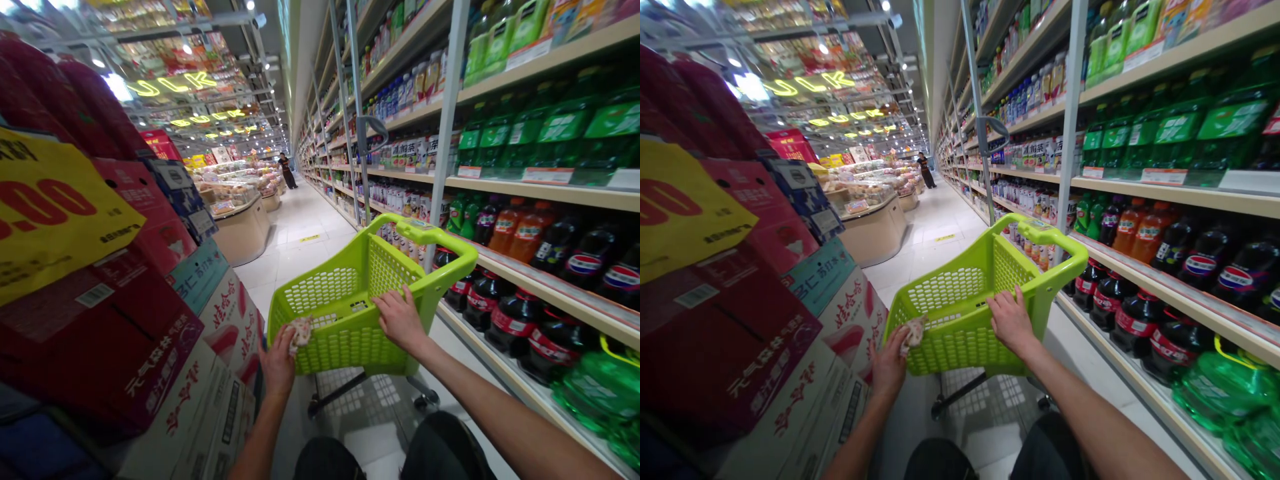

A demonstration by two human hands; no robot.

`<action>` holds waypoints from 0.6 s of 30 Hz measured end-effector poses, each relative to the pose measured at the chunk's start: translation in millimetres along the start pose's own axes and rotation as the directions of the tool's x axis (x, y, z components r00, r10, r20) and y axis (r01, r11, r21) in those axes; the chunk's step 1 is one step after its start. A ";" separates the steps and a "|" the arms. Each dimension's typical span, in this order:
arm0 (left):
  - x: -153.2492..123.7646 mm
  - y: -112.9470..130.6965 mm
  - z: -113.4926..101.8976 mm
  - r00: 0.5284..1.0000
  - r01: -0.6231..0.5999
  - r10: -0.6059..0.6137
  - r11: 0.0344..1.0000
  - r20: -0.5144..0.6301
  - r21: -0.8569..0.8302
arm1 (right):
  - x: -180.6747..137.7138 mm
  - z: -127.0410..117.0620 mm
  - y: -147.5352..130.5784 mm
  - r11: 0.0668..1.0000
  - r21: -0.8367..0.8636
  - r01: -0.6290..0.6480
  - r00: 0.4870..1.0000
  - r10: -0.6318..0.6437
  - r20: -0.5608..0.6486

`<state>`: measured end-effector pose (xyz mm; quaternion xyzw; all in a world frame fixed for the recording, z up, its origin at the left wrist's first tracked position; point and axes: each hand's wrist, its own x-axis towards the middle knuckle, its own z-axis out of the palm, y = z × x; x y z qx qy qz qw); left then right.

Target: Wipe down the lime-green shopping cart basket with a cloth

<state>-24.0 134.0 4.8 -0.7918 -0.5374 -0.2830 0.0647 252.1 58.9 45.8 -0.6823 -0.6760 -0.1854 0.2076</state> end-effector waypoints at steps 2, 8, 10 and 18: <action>-3.4 0.4 4.2 1.000 0.007 -0.007 1.000 -0.017 -0.011 | -0.5 0.2 -2.3 1.000 -0.009 -0.019 1.000 0.019 0.000; 2.1 69.1 16.2 0.985 -0.146 0.156 0.981 0.074 -0.127 | -1.9 -1.1 -3.4 0.999 -0.025 -0.023 1.000 0.023 0.006; 4.2 83.3 11.0 0.984 -0.133 0.150 0.976 0.092 -0.171 | -2.2 -1.3 -3.9 0.999 -0.033 -0.025 1.000 0.026 0.004; 14.0 131.8 15.8 0.978 0.203 -0.208 0.942 0.011 -0.266 | -1.7 0.1 -15.1 0.998 -0.049 -0.035 0.999 0.036 0.005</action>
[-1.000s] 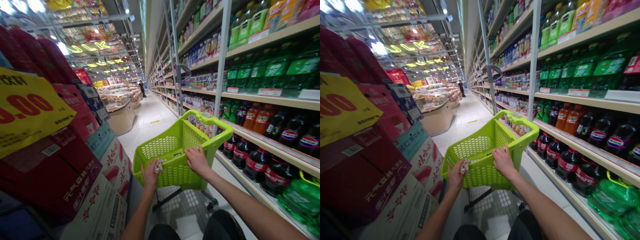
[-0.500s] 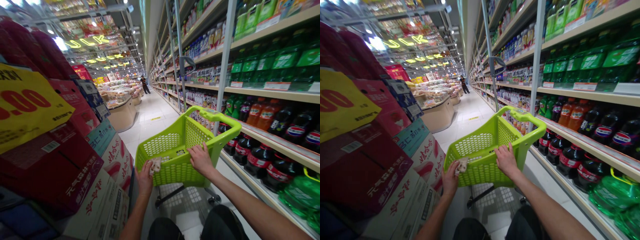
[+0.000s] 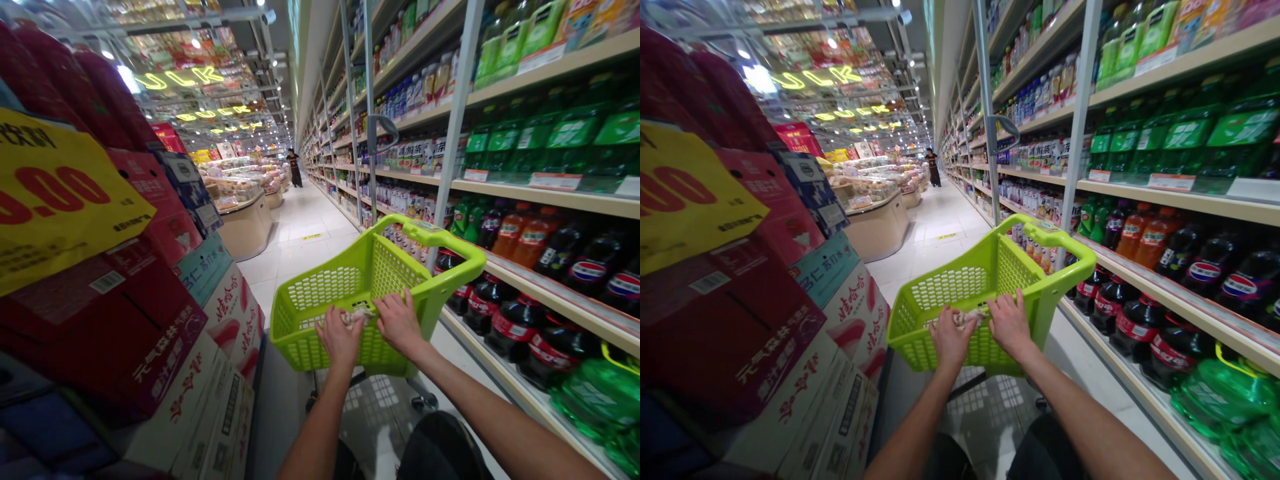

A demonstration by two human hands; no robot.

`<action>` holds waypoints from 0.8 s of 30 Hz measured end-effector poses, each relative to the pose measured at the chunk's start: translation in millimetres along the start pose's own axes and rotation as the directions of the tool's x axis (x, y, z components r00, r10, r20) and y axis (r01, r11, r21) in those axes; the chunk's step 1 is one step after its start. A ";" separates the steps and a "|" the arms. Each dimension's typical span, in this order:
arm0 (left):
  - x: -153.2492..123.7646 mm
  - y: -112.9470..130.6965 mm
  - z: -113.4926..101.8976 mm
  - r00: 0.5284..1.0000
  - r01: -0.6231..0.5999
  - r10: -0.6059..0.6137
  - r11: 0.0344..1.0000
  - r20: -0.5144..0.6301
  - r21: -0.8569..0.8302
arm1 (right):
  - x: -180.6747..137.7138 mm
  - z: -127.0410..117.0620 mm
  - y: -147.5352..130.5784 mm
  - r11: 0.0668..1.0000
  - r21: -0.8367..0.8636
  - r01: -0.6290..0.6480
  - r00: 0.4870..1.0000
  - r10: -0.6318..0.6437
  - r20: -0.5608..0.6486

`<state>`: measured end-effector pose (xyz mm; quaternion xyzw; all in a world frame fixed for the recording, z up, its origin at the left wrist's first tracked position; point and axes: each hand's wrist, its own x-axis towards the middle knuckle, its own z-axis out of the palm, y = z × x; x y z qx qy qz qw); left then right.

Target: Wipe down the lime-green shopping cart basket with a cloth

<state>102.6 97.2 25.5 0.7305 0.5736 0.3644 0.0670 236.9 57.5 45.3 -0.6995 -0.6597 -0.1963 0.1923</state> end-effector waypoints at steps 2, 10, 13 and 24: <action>3.4 -9.4 1.9 0.999 -0.039 0.039 0.999 -0.005 -0.022 | -0.9 0.1 0.6 1.000 0.005 0.007 1.000 -0.007 -0.004; 27.3 -112.1 -52.6 0.984 -0.017 0.040 0.991 -0.175 0.131 | -7.0 1.2 -1.7 1.000 0.027 0.001 1.000 0.000 -0.023; 10.2 -93.7 -37.8 0.979 -0.203 0.195 0.967 0.061 0.152 | -8.6 1.2 -6.2 1.000 0.030 -0.005 1.000 0.005 -0.025; 9.5 -120.9 -49.6 0.980 -0.194 0.179 0.956 0.087 0.221 | -8.4 0.3 -4.1 0.998 0.048 0.037 0.999 -0.036 -0.019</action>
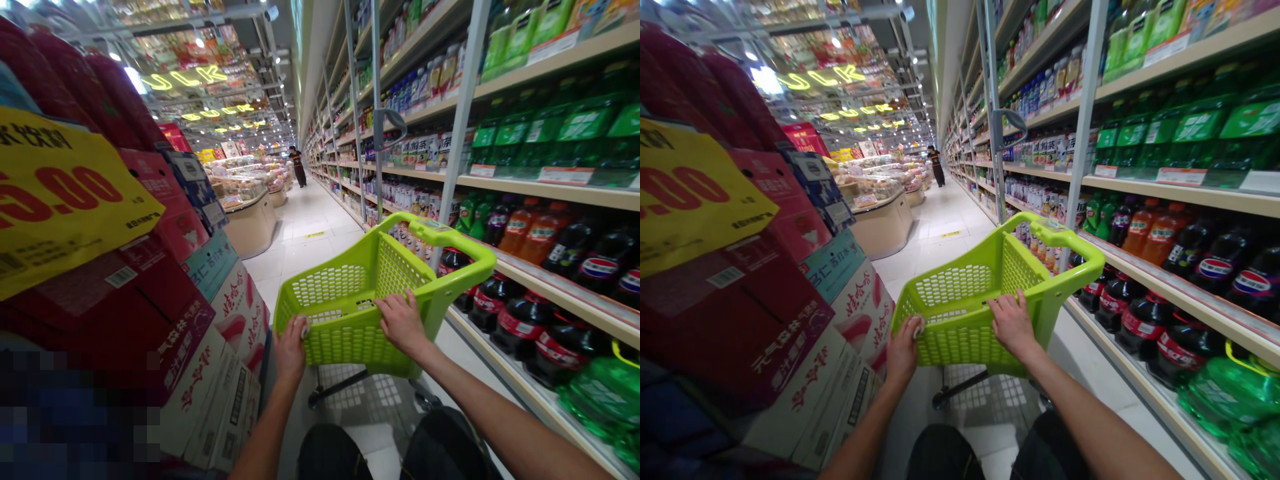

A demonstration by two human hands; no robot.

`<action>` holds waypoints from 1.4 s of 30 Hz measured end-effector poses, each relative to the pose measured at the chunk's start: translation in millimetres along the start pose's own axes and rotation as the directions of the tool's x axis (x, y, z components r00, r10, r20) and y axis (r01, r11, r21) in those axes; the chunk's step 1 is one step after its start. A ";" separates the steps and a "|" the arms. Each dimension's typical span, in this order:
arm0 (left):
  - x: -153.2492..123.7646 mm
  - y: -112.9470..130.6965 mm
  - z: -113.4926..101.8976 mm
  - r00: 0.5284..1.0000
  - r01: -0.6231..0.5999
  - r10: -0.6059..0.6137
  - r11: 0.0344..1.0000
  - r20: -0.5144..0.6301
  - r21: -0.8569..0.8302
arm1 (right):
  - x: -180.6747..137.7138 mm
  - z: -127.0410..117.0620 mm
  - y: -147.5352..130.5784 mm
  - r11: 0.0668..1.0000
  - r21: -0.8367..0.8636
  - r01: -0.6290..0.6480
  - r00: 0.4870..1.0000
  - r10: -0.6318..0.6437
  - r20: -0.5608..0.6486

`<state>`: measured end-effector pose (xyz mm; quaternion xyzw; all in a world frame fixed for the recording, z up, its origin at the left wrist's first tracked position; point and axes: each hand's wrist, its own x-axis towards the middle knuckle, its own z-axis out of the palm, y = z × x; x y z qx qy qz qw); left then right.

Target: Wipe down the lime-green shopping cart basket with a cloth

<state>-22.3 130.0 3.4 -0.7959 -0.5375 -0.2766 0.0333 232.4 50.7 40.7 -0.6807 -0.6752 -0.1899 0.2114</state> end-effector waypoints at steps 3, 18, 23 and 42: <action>-0.5 4.6 3.6 0.996 0.069 -0.069 0.998 -0.061 0.000 | 0.9 1.4 -4.6 1.000 0.006 -0.010 1.000 0.010 -0.014; -14.0 -25.2 11.3 0.968 0.118 -0.124 0.992 -0.219 -0.041 | -2.0 6.8 -1.7 1.000 0.010 0.010 0.999 -0.009 -0.053; -0.4 65.2 26.8 0.975 -0.203 0.194 0.975 -0.106 -0.087 | -1.5 7.0 -1.9 0.999 0.022 0.045 0.995 -0.043 -0.085; -4.8 37.4 26.4 0.991 -0.067 0.064 0.998 -0.122 -0.018 | -1.0 3.6 3.0 0.997 0.025 0.072 0.996 -0.070 -0.063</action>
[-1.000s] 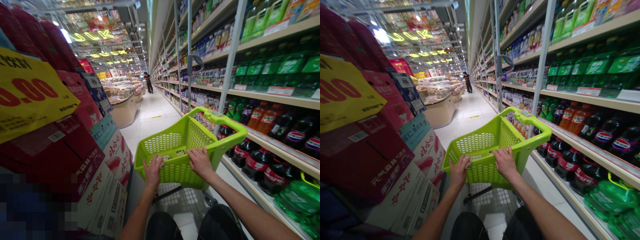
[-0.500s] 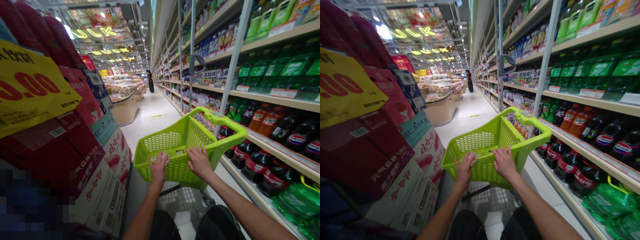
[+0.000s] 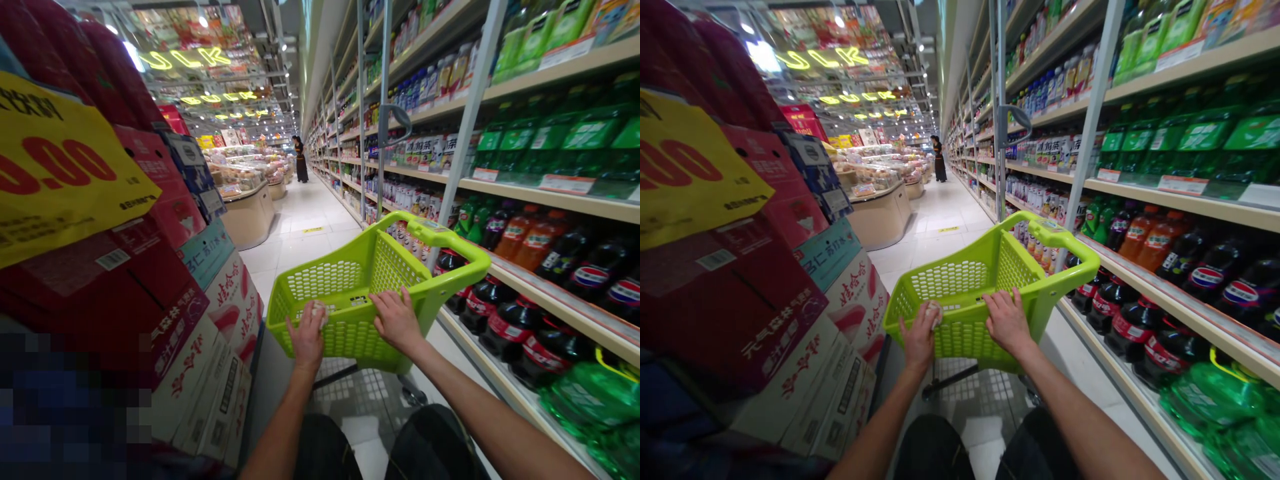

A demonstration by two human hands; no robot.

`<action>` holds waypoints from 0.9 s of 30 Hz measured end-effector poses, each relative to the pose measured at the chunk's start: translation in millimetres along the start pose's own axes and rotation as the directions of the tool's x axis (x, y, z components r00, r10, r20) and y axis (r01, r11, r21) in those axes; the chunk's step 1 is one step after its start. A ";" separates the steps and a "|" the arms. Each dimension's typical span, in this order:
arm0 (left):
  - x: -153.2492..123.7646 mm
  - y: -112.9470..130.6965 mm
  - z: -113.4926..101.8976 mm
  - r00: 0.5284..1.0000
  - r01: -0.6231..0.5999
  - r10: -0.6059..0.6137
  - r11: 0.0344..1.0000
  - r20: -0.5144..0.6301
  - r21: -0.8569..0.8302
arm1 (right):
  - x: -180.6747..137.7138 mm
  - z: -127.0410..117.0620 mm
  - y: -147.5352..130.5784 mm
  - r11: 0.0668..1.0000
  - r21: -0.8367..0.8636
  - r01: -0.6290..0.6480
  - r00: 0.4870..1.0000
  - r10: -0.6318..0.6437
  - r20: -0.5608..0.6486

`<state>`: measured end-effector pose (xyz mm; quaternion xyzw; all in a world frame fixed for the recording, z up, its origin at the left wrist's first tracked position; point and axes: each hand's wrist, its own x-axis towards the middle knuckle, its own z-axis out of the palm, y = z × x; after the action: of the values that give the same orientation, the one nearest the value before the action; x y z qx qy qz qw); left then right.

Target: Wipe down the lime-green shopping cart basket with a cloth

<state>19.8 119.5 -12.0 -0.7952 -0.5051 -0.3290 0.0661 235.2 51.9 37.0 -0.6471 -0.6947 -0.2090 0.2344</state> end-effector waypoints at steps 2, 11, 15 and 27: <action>-3.0 -30.9 -5.7 0.984 0.166 -0.163 0.986 -0.074 0.030 | -0.5 0.2 0.4 1.000 -0.005 -0.001 1.000 0.001 0.007; 3.4 31.1 4.8 0.998 -0.069 0.069 0.997 0.003 -0.019 | -0.4 3.8 -0.4 1.000 -0.010 0.001 1.000 -0.001 -0.011; 5.0 18.4 2.2 0.999 -0.040 0.040 0.999 0.009 -0.004 | -1.8 2.9 7.7 0.999 -0.029 0.031 0.999 -0.031 0.008; 4.9 30.7 -1.9 0.995 -0.086 0.086 0.996 0.046 0.011 | -1.4 3.9 6.5 0.999 -0.041 0.023 1.000 -0.023 0.010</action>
<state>46.3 107.6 -0.7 -0.8230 -0.4740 -0.3042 0.0739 241.6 53.6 32.9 -0.6446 -0.6988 -0.2229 0.2156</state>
